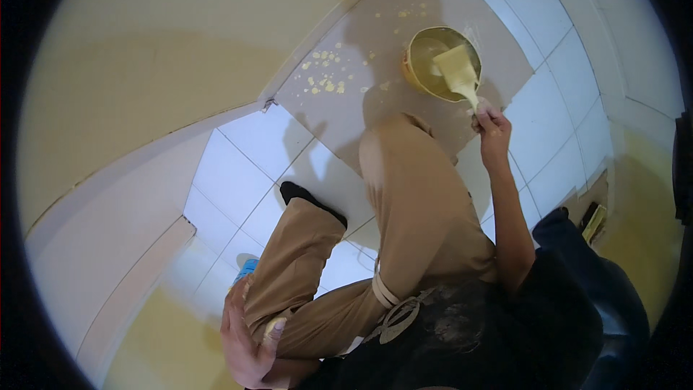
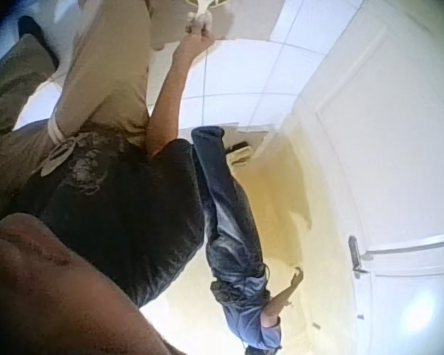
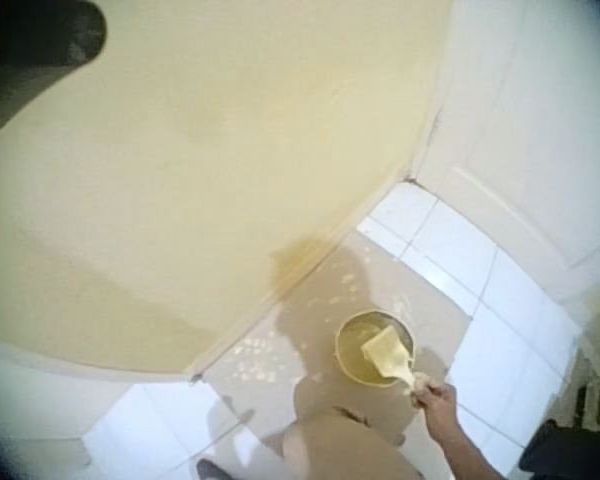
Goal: The person paints a wall by dipping a paint brush into a container of paint and brushing the paint onto the wall surface.
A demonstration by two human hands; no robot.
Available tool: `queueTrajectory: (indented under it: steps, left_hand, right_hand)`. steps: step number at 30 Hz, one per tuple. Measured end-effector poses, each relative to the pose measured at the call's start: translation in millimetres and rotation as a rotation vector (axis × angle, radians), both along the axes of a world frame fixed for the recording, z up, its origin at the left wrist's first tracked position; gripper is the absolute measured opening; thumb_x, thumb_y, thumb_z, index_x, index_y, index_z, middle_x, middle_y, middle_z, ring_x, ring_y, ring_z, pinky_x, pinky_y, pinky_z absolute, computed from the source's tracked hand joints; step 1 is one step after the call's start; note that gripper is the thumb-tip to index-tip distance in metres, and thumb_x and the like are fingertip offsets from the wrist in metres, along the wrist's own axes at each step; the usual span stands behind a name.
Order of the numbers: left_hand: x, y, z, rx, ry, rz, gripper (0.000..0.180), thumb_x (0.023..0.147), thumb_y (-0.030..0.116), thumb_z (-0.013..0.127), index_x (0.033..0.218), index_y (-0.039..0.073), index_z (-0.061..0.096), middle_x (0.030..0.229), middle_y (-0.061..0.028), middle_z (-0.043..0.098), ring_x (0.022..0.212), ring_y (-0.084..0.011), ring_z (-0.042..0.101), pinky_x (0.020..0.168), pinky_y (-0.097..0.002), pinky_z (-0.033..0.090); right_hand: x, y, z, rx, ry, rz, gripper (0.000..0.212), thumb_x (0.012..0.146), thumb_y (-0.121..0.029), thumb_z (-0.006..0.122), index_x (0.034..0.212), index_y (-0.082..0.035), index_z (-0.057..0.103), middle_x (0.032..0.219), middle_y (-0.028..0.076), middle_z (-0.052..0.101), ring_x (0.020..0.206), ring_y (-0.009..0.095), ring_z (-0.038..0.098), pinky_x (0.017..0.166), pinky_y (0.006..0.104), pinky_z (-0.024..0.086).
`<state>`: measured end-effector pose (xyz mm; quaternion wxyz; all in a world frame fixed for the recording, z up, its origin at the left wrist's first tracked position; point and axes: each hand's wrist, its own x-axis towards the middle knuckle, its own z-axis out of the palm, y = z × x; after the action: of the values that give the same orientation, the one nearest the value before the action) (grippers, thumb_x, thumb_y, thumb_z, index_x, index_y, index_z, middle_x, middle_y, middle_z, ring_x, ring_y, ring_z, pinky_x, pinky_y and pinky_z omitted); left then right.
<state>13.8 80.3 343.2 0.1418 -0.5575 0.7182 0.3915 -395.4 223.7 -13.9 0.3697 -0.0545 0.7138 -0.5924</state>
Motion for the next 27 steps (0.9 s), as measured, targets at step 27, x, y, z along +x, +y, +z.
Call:
queueTrajectory:
  steps: [27]
  left_hand:
    - [-62,-25,13,-0.311,-0.038,-0.294,0.062,0.087,0.019,0.076,0.14,-0.001,0.051,0.13,-0.0208,0.063,0.114,-0.0372,0.063,0.097,-0.0451,0.05]
  right_hand:
    - [12,-7,15,-0.3,-0.209,0.054,0.028,0.102,-0.017,0.059,0.125,-0.002,0.065,0.093,0.0,0.064,0.08,0.01,0.053,0.073,0.0257,0.041]
